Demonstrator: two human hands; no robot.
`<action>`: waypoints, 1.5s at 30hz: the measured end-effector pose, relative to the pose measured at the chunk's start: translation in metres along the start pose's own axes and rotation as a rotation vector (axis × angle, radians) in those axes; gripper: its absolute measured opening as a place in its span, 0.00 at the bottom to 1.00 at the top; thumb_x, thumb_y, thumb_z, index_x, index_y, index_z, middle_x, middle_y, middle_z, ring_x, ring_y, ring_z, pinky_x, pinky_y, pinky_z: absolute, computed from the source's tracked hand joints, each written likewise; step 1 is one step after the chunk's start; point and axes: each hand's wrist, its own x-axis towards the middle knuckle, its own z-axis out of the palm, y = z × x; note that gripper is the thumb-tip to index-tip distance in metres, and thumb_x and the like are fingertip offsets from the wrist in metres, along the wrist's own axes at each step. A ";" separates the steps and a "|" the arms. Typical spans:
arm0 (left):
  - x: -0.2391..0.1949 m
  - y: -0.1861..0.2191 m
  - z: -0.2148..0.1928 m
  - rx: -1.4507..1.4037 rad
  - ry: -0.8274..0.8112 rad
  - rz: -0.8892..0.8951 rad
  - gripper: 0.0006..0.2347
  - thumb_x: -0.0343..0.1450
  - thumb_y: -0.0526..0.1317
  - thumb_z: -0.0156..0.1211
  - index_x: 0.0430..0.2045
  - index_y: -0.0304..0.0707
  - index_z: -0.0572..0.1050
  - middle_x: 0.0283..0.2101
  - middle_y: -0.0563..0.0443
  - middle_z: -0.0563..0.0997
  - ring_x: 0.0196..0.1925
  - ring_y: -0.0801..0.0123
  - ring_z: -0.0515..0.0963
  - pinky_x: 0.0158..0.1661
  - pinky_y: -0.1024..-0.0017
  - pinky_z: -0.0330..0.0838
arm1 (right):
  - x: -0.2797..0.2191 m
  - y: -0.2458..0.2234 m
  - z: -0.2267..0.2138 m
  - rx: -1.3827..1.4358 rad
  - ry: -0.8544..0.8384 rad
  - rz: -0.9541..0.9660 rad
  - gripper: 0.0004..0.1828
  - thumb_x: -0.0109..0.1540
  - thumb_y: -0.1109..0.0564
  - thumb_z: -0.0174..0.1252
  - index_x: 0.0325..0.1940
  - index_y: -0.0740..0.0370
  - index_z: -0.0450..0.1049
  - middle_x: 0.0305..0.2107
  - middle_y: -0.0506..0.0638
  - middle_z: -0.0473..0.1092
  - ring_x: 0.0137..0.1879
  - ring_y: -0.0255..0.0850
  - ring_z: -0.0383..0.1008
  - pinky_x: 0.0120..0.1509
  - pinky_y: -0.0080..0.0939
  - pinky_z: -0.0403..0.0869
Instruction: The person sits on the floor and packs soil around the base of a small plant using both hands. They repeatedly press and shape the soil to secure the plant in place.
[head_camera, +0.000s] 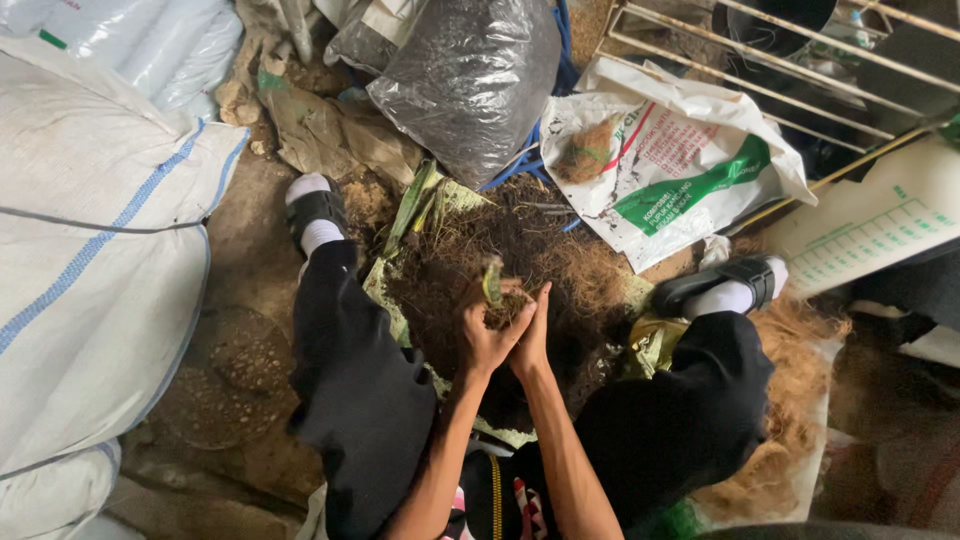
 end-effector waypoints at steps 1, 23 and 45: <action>-0.002 -0.003 -0.001 0.132 -0.004 0.087 0.15 0.66 0.47 0.70 0.37 0.32 0.80 0.44 0.46 0.83 0.48 0.59 0.83 0.64 0.48 0.67 | 0.002 0.002 -0.009 -0.062 -0.022 0.008 0.45 0.65 0.24 0.27 0.55 0.60 0.75 0.49 0.53 0.76 0.56 0.43 0.77 0.65 0.46 0.73; 0.002 -0.004 -0.014 0.255 -0.233 -0.275 0.12 0.66 0.47 0.72 0.31 0.39 0.83 0.32 0.51 0.84 0.36 0.64 0.85 0.41 0.65 0.77 | 0.023 0.052 -0.011 0.151 -0.044 0.021 0.45 0.78 0.25 0.32 0.53 0.68 0.76 0.39 0.53 0.74 0.39 0.41 0.72 0.47 0.44 0.73; 0.002 -0.076 -0.042 -0.564 0.438 -0.922 0.31 0.67 0.36 0.70 0.65 0.31 0.63 0.60 0.37 0.75 0.58 0.54 0.78 0.57 0.60 0.76 | 0.071 0.052 -0.042 -1.360 0.193 -0.229 0.56 0.48 0.47 0.74 0.76 0.44 0.53 0.71 0.68 0.40 0.74 0.72 0.48 0.73 0.66 0.60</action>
